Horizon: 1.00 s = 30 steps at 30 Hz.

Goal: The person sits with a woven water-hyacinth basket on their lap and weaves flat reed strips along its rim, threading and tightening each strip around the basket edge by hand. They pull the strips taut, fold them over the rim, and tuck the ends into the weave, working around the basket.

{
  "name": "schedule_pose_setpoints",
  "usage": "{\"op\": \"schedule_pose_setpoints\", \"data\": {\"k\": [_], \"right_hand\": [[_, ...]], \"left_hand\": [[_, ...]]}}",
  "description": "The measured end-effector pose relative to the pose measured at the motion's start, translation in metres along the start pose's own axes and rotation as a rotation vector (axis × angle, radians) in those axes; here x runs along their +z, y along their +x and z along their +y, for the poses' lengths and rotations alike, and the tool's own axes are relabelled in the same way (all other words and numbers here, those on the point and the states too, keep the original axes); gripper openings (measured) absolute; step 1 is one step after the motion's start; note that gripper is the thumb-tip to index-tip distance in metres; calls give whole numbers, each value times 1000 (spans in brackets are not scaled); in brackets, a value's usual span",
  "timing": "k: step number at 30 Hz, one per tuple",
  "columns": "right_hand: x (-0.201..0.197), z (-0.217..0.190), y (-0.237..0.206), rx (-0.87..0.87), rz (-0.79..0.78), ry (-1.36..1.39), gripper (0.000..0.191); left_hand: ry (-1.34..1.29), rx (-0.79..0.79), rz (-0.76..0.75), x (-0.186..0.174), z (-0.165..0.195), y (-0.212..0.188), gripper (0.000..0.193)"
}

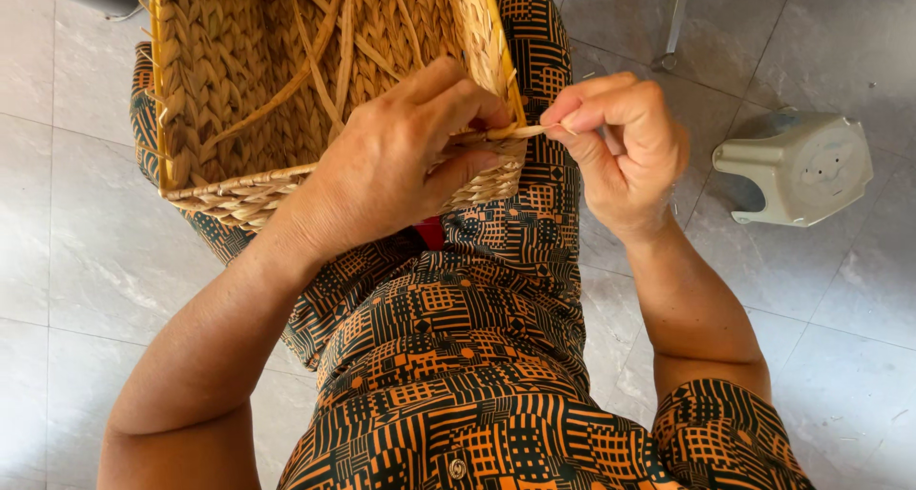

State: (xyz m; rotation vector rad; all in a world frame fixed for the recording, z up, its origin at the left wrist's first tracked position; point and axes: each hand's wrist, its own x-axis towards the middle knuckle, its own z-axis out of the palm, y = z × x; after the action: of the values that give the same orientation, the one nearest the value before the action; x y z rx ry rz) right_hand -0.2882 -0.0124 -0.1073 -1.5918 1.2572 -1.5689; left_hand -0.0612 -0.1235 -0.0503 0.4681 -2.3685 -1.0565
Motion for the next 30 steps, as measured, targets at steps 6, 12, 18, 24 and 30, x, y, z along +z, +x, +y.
{"op": "schedule_pose_setpoints", "data": {"k": [6, 12, 18, 24, 30], "right_hand": [[2, 10, 38, -26, -150, -205, 17], [3, -9, 56, -90, -146, -407, 17], [-2, -17, 47, -316, -287, -581, 29], [-6, -10, 61, -444, -394, -610, 33], [-10, -13, 78, -477, -449, -609, 19]], "left_hand": [[171, -54, 103, 10, 4, 2, 27], [148, -298, 156, 22, 6, 5, 23], [149, -336, 161, 23, 3, 4, 24], [208, -312, 220, 26, 1, 4, 24], [109, -390, 186, 22, 5, 7, 20]]}}
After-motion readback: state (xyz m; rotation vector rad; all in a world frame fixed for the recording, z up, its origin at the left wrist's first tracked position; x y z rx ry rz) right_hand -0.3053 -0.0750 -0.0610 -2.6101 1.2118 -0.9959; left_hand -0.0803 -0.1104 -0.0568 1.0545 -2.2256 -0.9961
